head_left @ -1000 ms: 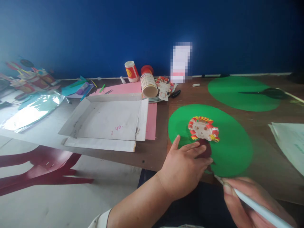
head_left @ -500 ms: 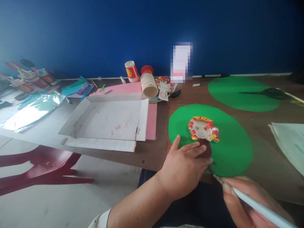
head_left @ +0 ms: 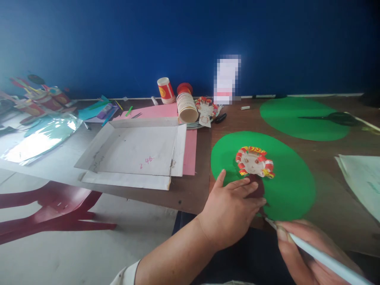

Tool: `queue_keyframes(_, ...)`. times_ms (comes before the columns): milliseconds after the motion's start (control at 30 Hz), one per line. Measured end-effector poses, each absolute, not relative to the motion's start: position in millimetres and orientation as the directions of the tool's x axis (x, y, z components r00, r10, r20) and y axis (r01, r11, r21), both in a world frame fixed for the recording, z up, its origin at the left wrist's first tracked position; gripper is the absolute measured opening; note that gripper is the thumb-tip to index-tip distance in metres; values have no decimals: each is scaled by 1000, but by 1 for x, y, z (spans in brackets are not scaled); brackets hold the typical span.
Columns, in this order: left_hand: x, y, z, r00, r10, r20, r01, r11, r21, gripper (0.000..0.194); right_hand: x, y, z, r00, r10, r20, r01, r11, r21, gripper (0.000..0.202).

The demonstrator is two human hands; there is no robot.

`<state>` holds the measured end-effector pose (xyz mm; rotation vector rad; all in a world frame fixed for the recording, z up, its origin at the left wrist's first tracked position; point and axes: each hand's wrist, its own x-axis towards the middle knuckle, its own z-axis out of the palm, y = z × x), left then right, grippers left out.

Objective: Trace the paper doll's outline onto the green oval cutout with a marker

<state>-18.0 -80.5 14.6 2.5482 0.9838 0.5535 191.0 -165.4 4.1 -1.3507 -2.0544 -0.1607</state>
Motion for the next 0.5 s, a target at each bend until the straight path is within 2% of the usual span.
queue_keyframes(167,-18,-81,14,685,695,218,560,-693,453,32,189,-163,5,-260,755,602,859,466,-214,11)
queue_keyframes(500,-18,-79,12,683,693,232,543,-694,473,32,186,-160,7,-237,785,573,830,470,-301,10)
